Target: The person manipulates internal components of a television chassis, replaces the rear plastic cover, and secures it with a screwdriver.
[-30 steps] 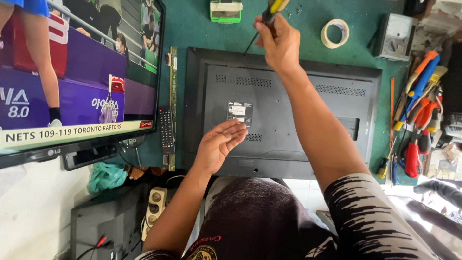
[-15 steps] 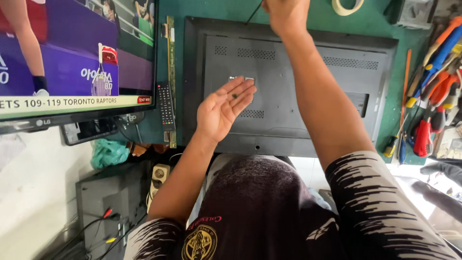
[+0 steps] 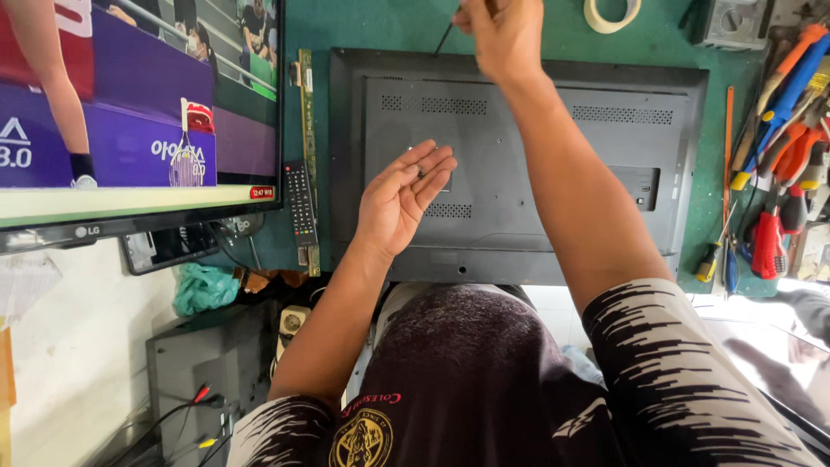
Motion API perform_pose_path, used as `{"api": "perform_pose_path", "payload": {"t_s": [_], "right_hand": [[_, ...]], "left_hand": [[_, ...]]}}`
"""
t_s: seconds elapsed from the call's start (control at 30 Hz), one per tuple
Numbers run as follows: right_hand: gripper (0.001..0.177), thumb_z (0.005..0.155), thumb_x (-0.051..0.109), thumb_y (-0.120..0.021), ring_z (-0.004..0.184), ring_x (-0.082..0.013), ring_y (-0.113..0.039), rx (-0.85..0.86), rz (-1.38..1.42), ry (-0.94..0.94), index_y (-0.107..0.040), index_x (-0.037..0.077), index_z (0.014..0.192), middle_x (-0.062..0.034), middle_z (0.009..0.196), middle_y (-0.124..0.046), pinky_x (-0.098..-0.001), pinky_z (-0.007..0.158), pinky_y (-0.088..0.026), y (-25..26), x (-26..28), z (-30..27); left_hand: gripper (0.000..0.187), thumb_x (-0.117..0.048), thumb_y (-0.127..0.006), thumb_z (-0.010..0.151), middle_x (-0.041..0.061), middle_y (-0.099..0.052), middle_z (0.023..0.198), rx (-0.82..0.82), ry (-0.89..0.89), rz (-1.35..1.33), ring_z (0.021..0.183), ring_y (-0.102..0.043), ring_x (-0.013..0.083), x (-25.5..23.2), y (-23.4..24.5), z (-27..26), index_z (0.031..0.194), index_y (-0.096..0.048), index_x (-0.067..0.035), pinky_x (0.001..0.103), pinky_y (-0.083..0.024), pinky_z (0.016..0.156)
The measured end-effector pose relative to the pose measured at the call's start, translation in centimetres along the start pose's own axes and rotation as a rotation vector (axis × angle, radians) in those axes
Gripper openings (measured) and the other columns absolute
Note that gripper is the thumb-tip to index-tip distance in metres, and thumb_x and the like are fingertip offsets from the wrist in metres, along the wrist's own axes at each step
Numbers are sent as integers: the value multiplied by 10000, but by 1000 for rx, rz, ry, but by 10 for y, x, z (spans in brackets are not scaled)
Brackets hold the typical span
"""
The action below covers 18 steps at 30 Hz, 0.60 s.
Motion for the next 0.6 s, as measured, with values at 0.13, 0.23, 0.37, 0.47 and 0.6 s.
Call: {"api": "perform_pose_path", "payload": {"t_s": [0.13,0.23,0.37,0.47,0.6], "right_hand": [[291,1053,189,-675,607,-117,-768,-31,-72,-50,-553,109,800,-18,639,-634,-303,590,-625,-3,4,0],[207,1024,261,-712,606,-100,-809,-42,-135,-58,-678,116,880,-2,716,-765,-310,613,-666,-1,6,10],[226,978,350,-746,666,-135,-829,22,-243,-80,-699,131,947,1,750,-827,-335,687,-596,-2,13,19],[275,1104,359,-654,768,-312,-745,54,-182,117,-595,105,1015,-85,865,-788,-489,630,-511,13,21,0],[251,977,313,-781,803,-118,-871,-103,74,-279,-767,93,1097,1,979,-863,-219,798,-670,65,11,-58]], "left_hand": [[474,7,-476,1067,404,-563,1472,-34,3,37,1361,-603,474,5,1,-6,1512,-461,168,456,-552,1168],[502,-70,-557,1061,356,-595,1452,-27,-14,95,1358,-616,437,11,12,-1,1514,-482,134,454,-545,1185],[291,-192,-647,1077,175,-716,1183,-43,-44,192,1084,-732,231,27,32,2,1299,-608,-9,333,-629,1025],[180,-204,-595,1121,140,-663,1033,-50,-102,227,898,-670,216,44,60,6,1149,-599,-27,310,-583,779],[185,-250,-661,1088,81,-732,1021,-41,-105,135,887,-734,149,72,78,1,1159,-659,-79,234,-635,734]]}}
Point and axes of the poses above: each hand's wrist, its own z-axis towards the middle knuckle, its own y-axis out of the back of the hand, x = y × z, the point moved 5 cm from there along z, towards the middle knuckle
